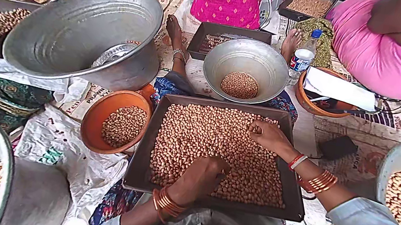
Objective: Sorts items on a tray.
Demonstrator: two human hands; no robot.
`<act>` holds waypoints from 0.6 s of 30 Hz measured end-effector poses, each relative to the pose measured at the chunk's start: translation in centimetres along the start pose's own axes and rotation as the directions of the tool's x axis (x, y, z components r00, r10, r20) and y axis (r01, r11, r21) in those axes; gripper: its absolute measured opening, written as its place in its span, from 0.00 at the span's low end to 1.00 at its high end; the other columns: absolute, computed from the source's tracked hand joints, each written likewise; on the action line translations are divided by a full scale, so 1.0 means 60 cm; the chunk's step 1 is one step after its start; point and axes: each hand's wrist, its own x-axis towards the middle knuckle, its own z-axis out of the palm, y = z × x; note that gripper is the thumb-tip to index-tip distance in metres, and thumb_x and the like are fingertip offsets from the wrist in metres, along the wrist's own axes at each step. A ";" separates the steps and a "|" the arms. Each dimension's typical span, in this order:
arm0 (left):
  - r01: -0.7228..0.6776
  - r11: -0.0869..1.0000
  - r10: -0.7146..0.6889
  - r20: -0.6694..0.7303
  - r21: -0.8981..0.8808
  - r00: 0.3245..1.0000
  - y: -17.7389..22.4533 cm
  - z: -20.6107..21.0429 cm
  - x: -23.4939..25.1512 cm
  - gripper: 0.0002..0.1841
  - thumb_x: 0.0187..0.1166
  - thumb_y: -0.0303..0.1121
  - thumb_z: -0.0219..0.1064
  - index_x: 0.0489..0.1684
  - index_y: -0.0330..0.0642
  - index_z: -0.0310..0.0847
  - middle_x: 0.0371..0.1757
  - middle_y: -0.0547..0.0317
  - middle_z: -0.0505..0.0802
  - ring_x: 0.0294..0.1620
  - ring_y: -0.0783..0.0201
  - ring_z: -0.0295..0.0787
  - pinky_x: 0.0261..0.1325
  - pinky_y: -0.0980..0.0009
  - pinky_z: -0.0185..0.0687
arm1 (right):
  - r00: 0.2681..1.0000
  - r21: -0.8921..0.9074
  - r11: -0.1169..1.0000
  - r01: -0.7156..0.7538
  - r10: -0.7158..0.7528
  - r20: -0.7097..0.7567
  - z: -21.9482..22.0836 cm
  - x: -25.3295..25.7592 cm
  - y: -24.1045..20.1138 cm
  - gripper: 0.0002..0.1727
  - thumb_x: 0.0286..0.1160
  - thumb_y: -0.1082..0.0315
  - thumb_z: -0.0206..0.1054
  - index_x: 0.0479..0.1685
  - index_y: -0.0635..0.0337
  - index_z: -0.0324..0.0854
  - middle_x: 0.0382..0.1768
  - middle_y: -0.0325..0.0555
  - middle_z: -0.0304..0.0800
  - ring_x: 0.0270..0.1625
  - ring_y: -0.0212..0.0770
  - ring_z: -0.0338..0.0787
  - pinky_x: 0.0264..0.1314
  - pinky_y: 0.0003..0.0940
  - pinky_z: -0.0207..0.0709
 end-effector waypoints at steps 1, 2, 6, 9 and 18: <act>0.014 1.000 -0.014 0.018 0.013 1.000 0.001 0.006 0.000 0.12 0.83 0.33 0.67 0.55 0.40 0.91 0.56 0.43 0.94 0.57 0.44 0.94 0.60 0.44 0.86 | 1.000 0.107 0.994 0.031 -0.030 -0.008 -0.006 -0.001 0.001 0.09 0.83 0.62 0.68 0.50 0.58 0.86 0.30 0.48 0.85 0.34 0.45 0.82 0.42 0.48 0.75; 0.021 1.000 -0.022 0.031 0.018 0.999 0.001 0.013 0.000 0.13 0.83 0.34 0.67 0.56 0.40 0.91 0.57 0.42 0.94 0.57 0.42 0.93 0.60 0.42 0.86 | 0.998 0.244 0.968 0.064 -0.061 -0.020 -0.011 -0.004 0.002 0.08 0.85 0.64 0.67 0.49 0.59 0.85 0.25 0.44 0.79 0.27 0.39 0.76 0.35 0.40 0.70; 0.018 0.994 -0.015 0.021 -0.109 1.000 -0.010 0.005 -0.002 0.12 0.80 0.34 0.70 0.54 0.38 0.91 0.49 0.44 0.95 0.49 0.47 0.94 0.57 0.46 0.87 | 0.990 0.728 0.680 0.089 -0.141 0.012 -0.018 -0.024 -0.009 0.09 0.84 0.75 0.50 0.46 0.56 0.76 0.23 0.34 0.72 0.19 0.25 0.69 0.21 0.17 0.64; 0.054 0.945 -0.090 -0.097 -0.322 0.991 -0.039 -0.032 -0.003 0.10 0.78 0.35 0.69 0.50 0.41 0.89 0.31 0.60 0.87 0.29 0.68 0.79 0.36 0.68 0.77 | 0.978 0.666 0.744 0.048 -0.171 0.121 -0.020 -0.049 -0.033 0.09 0.82 0.77 0.52 0.44 0.57 0.77 0.25 0.32 0.73 0.21 0.23 0.68 0.24 0.17 0.62; 0.163 0.986 -0.156 -0.157 0.033 0.975 -0.028 -0.023 0.008 0.13 0.86 0.34 0.62 0.57 0.41 0.90 0.57 0.46 0.95 0.55 0.46 0.95 0.59 0.45 0.87 | 0.895 -0.246 0.896 0.370 -0.272 0.354 -0.001 -0.092 -0.083 0.13 0.86 0.63 0.62 0.55 0.56 0.90 0.48 0.54 0.94 0.54 0.56 0.91 0.59 0.58 0.79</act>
